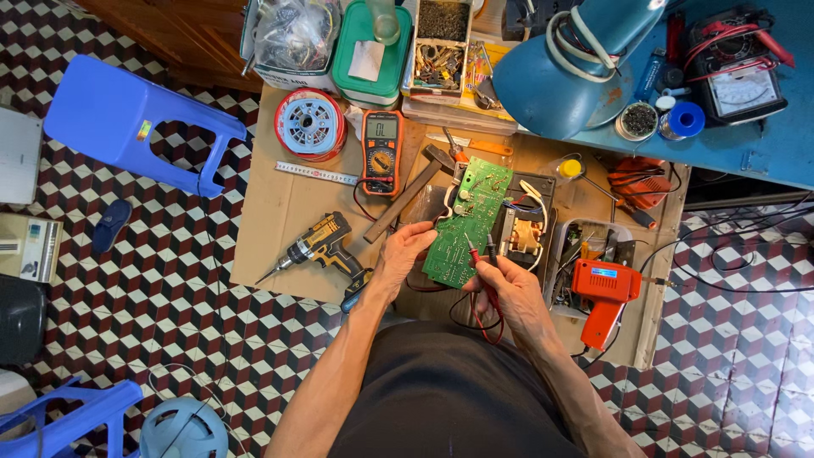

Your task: The person uses a heat gun to apply heat to a circuit board, then marks a component with a pen. They use a multimeter to test continuity and voltage across points on the board, adjusting the dial and moving probes between test points.

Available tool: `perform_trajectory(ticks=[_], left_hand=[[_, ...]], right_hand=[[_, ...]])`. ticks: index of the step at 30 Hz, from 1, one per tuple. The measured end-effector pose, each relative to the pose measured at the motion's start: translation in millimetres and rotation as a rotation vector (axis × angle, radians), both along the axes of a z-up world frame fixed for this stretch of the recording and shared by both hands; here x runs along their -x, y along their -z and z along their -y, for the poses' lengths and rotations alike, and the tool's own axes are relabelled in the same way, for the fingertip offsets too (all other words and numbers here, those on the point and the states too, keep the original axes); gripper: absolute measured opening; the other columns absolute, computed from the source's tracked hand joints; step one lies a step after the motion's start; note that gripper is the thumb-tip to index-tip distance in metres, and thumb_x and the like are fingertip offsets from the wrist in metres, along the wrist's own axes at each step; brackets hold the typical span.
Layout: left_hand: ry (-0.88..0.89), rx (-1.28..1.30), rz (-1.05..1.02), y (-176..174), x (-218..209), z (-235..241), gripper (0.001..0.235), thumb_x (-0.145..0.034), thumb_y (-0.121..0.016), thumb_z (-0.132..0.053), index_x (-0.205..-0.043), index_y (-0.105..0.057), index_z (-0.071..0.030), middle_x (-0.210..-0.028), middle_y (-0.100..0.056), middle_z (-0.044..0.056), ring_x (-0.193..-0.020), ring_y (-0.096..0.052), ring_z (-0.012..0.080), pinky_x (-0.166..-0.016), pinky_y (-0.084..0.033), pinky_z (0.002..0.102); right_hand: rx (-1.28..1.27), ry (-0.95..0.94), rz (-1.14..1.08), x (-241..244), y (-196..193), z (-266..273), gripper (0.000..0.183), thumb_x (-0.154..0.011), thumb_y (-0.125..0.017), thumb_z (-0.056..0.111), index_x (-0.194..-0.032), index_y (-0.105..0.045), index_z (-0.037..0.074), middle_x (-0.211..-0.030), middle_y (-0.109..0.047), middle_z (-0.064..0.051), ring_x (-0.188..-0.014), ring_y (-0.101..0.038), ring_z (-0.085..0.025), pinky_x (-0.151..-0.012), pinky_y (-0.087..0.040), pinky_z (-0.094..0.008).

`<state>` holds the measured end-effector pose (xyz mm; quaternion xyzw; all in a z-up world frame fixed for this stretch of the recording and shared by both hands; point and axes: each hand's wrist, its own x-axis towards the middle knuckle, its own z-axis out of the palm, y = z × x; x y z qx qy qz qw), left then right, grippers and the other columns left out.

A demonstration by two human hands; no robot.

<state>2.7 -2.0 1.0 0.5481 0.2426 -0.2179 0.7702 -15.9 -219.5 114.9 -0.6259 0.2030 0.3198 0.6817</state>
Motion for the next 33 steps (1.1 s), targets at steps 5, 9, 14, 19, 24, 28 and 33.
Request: perform_trajectory(ticks=[5,9,14,19,24,28,33], left_hand=[[-0.056,-0.005,0.053,9,-2,-2,0.044,-0.096,-0.074,-0.026,-0.126,-0.07,0.005,-0.102,-0.073,0.005,-0.087,-0.063,0.0116,-0.082,-0.051,0.027],[-0.053,0.024,0.043,14,-3,-3,0.05,-0.093,-0.075,-0.028,-0.13,-0.064,0.003,-0.106,-0.072,0.005,-0.09,-0.065,0.0114,-0.084,-0.053,0.027],[0.041,0.063,0.019,6,-4,-3,0.058,-0.09,-0.074,-0.033,-0.137,-0.058,-0.001,-0.114,-0.072,0.005,-0.1,-0.068,0.0097,-0.089,-0.053,0.026],[0.008,0.123,0.0,7,-4,1,0.049,-0.092,-0.073,-0.032,-0.127,-0.063,-0.001,-0.107,-0.074,0.006,-0.093,-0.07,0.0133,-0.083,-0.055,0.028],[-0.033,0.067,0.031,9,-6,1,0.038,-0.093,-0.074,-0.03,-0.118,-0.068,-0.002,-0.096,-0.072,0.003,-0.081,-0.065,0.0116,-0.077,-0.054,0.026],[-0.058,-0.032,0.074,-2,-7,1,0.033,-0.091,-0.075,-0.028,-0.111,-0.071,-0.002,-0.093,-0.073,0.003,-0.081,-0.066,0.0091,-0.078,-0.054,0.023],[-0.096,-0.14,0.094,-17,-1,1,0.028,-0.088,-0.078,-0.026,-0.102,-0.074,-0.002,-0.089,-0.073,0.001,-0.08,-0.065,0.0075,-0.076,-0.053,0.022]], right_hand=[[-0.041,0.034,0.004,0,-3,-4,0.027,-0.103,-0.052,0.026,-0.109,-0.064,0.002,-0.082,-0.072,-0.011,-0.055,-0.061,-0.011,-0.051,-0.054,-0.027],[-0.032,0.046,-0.005,0,-2,-7,0.027,-0.102,-0.054,0.025,-0.109,-0.064,0.001,-0.083,-0.073,-0.011,-0.055,-0.06,-0.011,-0.05,-0.053,-0.027],[-0.025,0.046,-0.016,-2,-3,-9,0.027,-0.102,-0.054,0.025,-0.11,-0.064,0.0,-0.083,-0.073,-0.012,-0.054,-0.06,-0.011,-0.05,-0.053,-0.028],[-0.034,0.05,-0.006,-4,-2,-8,0.028,-0.102,-0.054,0.024,-0.111,-0.065,0.0,-0.083,-0.073,-0.011,-0.055,-0.059,-0.011,-0.051,-0.053,-0.027],[-0.032,0.042,0.001,-6,0,-8,0.028,-0.102,-0.055,0.025,-0.112,-0.065,0.001,-0.083,-0.073,-0.011,-0.055,-0.059,-0.011,-0.05,-0.052,-0.027],[0.006,0.029,-0.002,-6,-3,-9,0.03,-0.102,-0.054,0.027,-0.11,-0.064,0.0,-0.082,-0.073,-0.011,-0.053,-0.059,-0.011,-0.047,-0.053,-0.027],[0.004,0.029,-0.007,-7,-7,-10,0.029,-0.101,-0.054,0.027,-0.111,-0.065,0.001,-0.082,-0.073,-0.01,-0.051,-0.058,-0.009,-0.044,-0.052,-0.026]])
